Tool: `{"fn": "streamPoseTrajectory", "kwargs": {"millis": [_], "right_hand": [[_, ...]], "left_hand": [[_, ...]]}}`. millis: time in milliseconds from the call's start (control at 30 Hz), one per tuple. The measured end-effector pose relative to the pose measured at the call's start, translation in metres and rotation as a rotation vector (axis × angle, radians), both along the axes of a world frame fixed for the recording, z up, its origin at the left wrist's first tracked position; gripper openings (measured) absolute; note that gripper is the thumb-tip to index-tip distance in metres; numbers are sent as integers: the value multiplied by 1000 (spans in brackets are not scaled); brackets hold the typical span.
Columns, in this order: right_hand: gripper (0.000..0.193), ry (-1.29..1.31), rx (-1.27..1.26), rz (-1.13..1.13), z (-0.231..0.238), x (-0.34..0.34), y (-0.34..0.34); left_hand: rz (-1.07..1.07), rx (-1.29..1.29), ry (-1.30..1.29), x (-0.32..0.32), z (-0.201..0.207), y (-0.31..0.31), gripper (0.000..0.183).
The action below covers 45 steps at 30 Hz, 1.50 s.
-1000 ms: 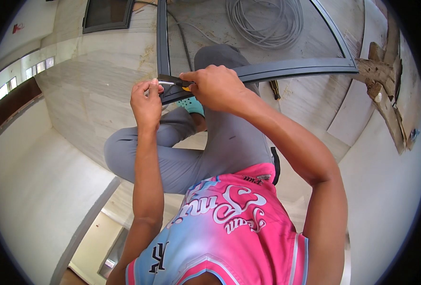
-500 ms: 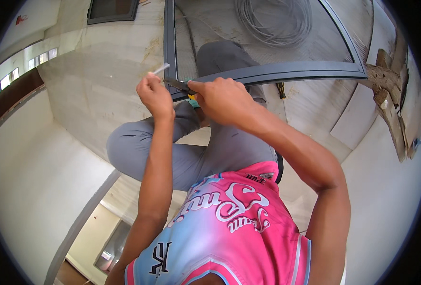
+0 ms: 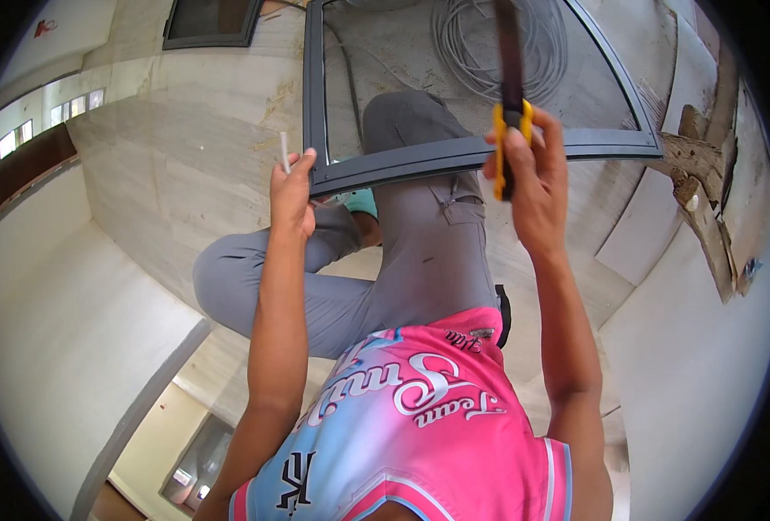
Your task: The recorder is repairing an aluminum window screen frame, using a screwdriver to pry and a utility knife to cut materials.
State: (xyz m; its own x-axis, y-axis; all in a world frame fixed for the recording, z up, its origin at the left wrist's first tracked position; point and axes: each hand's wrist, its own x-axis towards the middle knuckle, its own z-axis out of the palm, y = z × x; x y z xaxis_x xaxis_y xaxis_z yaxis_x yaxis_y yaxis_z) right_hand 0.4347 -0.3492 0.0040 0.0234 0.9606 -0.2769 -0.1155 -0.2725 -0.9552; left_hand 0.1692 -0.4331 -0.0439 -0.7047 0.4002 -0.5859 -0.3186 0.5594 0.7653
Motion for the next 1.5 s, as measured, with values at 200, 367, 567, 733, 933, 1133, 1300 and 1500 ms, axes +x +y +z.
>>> {"fn": "streamPoseTrajectory", "kwargs": {"millis": [200,367,567,733,933,1133,1300,1500], "right_hand": [[36,-48,-186,121,-4,70,-68],[24,-181,-176,24,-83,102,-161],[35,-465,-439,-39,-218,135,-178],[57,-553,-365,-63,-234,145,-167],[74,-234,-309,-46,-100,131,-131],[56,317,-31,-188,38,157,-65],[45,-17,-142,-39,46,155,-74],[44,-482,-42,241,-30,98,-138]], "left_hand": [[-431,-310,-43,17,30,24,47],[-386,-234,-79,9,14,19,33],[-304,-172,-117,13,11,27,22],[-298,-156,-137,12,7,21,27],[-337,-122,-115,3,-1,13,24],[-265,-113,-91,2,-5,14,24],[-178,-71,-25,10,1,30,21],[-81,69,50,3,13,39,20]]}}
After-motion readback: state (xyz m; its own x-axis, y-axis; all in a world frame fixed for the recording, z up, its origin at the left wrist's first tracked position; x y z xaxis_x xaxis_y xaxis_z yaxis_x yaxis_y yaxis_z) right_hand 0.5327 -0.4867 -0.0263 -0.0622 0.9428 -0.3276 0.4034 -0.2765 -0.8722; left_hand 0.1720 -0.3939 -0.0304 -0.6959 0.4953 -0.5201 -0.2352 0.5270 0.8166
